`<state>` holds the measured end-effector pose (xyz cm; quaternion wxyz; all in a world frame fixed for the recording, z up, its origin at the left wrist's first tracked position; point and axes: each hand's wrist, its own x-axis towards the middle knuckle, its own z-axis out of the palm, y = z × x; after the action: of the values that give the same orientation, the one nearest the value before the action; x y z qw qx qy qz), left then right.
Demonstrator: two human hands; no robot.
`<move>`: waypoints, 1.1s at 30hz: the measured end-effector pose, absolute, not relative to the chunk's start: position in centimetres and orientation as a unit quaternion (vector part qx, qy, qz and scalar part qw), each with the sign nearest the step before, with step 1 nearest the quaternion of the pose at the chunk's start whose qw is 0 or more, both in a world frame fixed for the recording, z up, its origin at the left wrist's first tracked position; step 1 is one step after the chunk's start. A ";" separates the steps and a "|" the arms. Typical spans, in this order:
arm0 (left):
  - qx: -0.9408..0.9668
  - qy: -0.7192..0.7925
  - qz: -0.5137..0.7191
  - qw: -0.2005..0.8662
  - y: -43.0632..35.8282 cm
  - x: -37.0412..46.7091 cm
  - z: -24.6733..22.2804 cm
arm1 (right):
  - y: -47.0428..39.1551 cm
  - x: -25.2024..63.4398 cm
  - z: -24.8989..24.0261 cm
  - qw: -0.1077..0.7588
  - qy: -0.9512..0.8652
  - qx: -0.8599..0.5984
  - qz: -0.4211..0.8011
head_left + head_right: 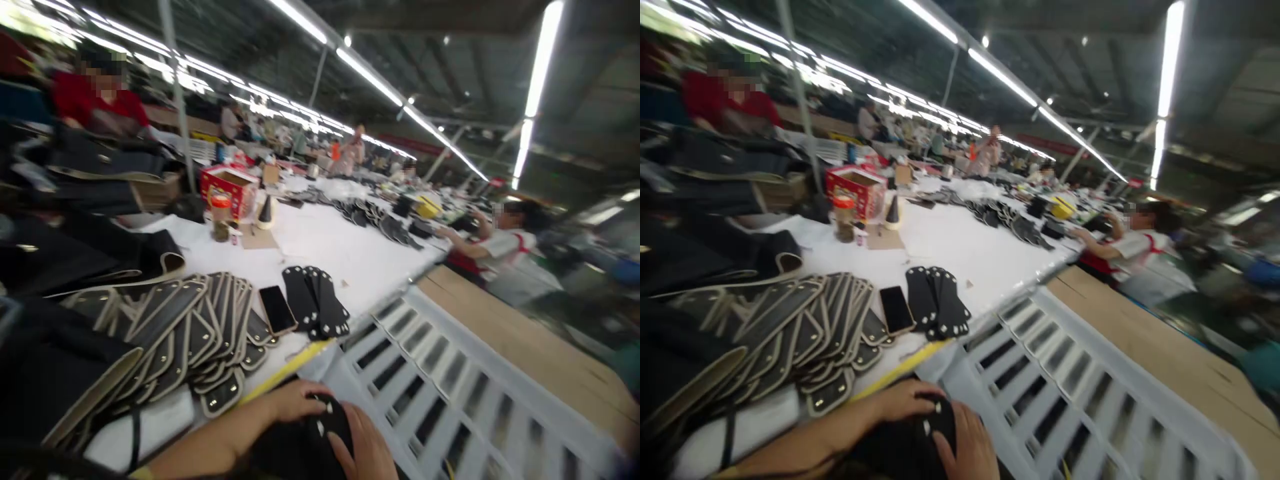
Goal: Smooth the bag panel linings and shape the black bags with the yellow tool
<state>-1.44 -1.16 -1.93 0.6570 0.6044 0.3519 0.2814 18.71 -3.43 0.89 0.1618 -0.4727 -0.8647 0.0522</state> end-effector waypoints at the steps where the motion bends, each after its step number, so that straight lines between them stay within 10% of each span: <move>1: 0.606 0.366 0.255 0.659 -1.2 -1.1 -2.0 | -4.4 19.6 1.0 0.129 -0.856 -0.495 0.073; 12: 0.548 0.346 0.165 0.743 0.3 -2.0 -1.6 | -4.6 19.6 2.5 0.052 -0.828 -0.526 0.189; 22: 0.689 0.388 0.215 0.574 -0.8 -1.3 -0.4 | -3.8 19.5 3.2 0.047 -0.809 -0.538 0.234; 33: 0.511 0.355 0.217 0.752 -2.3 -2.6 -1.4 | -2.9 19.5 3.4 0.002 -0.801 -0.534 0.269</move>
<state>-2.56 -2.26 -1.43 0.7525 0.5107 0.3545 0.2174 19.53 -2.93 3.42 0.0021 -0.5343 -0.8014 0.2687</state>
